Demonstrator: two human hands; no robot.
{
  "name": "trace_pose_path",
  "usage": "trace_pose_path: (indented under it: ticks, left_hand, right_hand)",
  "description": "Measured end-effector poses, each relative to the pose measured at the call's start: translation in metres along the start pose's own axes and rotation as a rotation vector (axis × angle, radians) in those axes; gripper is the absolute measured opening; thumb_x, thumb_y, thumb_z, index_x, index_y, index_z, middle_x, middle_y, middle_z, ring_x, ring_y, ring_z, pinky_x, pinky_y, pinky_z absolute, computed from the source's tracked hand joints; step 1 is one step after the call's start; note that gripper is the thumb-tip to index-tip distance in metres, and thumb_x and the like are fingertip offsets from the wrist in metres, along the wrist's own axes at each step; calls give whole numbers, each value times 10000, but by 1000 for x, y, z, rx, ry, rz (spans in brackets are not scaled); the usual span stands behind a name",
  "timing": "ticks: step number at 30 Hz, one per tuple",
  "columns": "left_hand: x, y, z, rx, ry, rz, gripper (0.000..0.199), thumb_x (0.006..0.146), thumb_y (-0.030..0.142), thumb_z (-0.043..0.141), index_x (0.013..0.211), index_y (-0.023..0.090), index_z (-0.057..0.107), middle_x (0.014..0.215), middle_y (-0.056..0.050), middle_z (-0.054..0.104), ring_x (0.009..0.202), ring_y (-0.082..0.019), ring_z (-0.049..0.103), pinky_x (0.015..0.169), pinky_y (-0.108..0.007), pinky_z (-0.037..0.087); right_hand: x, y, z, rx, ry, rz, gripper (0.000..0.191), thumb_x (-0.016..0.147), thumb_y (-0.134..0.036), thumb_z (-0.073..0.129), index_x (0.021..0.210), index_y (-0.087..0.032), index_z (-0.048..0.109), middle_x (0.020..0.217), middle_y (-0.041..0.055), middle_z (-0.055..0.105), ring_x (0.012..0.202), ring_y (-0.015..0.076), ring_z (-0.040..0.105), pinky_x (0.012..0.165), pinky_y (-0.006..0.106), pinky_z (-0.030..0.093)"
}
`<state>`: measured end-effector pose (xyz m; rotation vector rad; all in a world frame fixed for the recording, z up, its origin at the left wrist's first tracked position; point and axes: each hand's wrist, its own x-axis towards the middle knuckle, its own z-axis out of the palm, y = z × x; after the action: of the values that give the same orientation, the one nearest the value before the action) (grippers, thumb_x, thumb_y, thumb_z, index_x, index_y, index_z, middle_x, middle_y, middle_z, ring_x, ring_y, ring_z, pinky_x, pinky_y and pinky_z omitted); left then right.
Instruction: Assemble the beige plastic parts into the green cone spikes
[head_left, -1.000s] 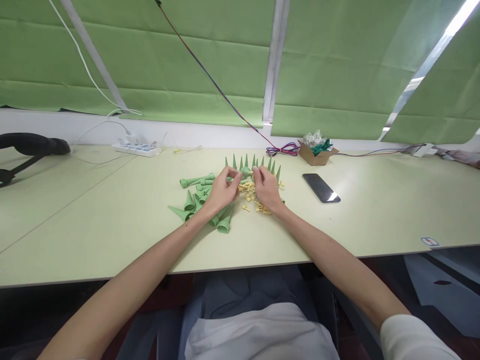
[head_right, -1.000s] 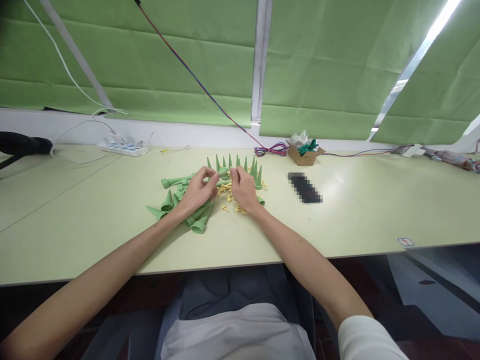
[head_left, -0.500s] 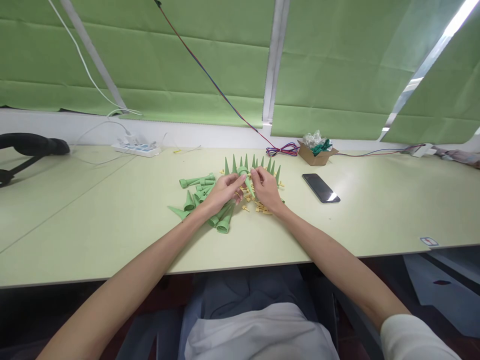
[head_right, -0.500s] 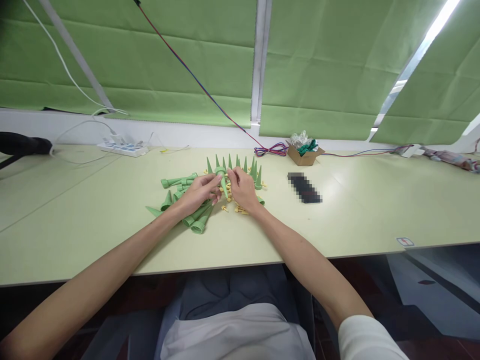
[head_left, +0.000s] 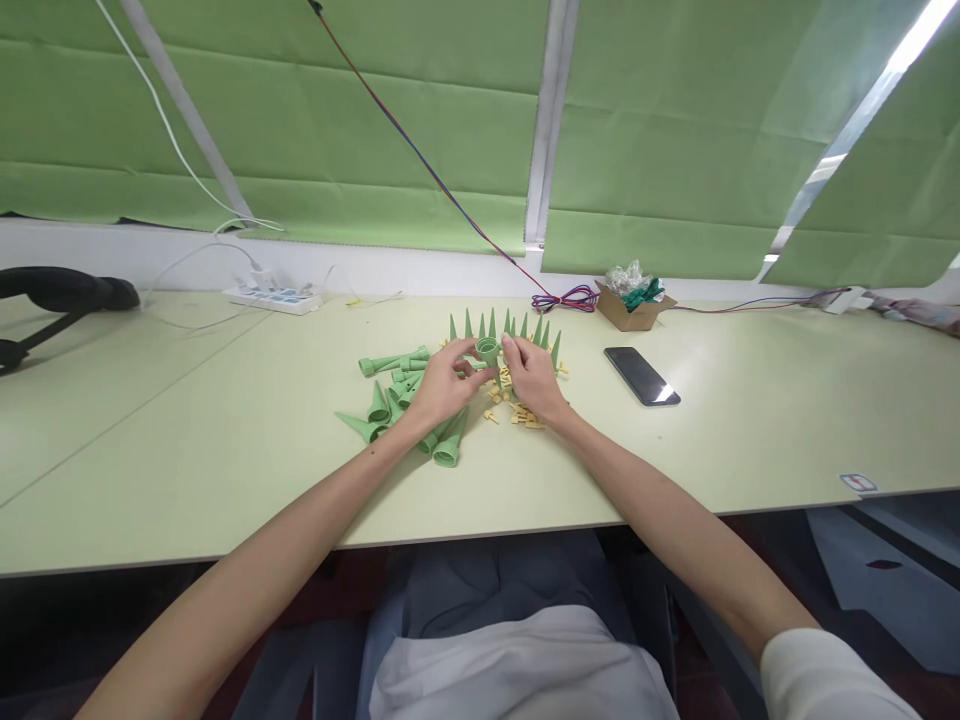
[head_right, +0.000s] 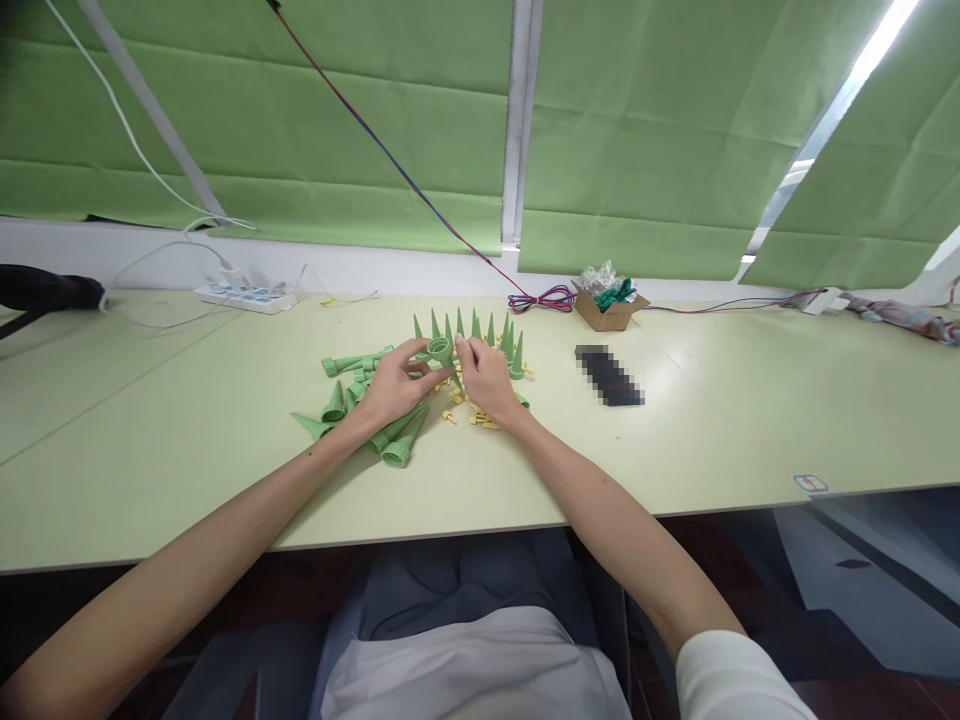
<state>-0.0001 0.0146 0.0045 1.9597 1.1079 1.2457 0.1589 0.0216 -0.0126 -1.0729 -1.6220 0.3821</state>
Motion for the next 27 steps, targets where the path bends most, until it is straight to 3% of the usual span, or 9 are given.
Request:
trace_pose_path:
  ticks: [5,9,13,17,22,27]
  left_hand:
    - [0,0,1,-9,-1,-5,338,773,352,714,1045,192,592,1078,-51,639,593,-77,535,585,-246,479]
    - [1,1,-1,-116,9,-144,229,809,336,685,890,198,521,858,-15,629,511,-84,513,450,-224,400]
    - [3,4,-1,-350,-23,-312,377,891,522,596,753,180,515,758,-53,614,520,-118,535,427,-255,408]
    - [5,7,-1,-510,-75,-420,503,810,648,662,737,169,526,731,-66,602,536,-136,558,418,-263,380]
    - [4,7,-3,-520,-118,-405,489,770,624,718,766,162,559,707,-32,552,538,-132,562,416,-257,371]
    - [2,7,-5,-398,-138,-266,401,798,559,704,780,178,581,705,-12,543,561,-135,569,438,-254,412]
  right_hand:
    - [-2,-3,3,26,4,-12,480,1014,-546,350,656,-230,299,593,-37,353,573,125,331,574,292,277]
    - [-3,-3,2,46,20,-32,438,1017,-513,374,686,-227,351,612,-40,380,580,123,350,584,282,292]
    - [-4,-3,1,64,2,-16,402,1014,-497,391,717,-226,413,626,-37,411,590,127,376,601,277,320]
    - [-4,-3,1,90,-40,-34,370,1005,-479,415,743,-223,463,657,-27,469,604,130,420,613,277,342]
    - [-4,-2,1,62,-64,-14,371,1004,-483,413,740,-226,455,646,-27,476,600,134,431,608,278,344]
    - [-3,-1,1,37,-54,-16,421,1014,-487,387,681,-229,380,608,-33,423,572,129,386,594,286,322]
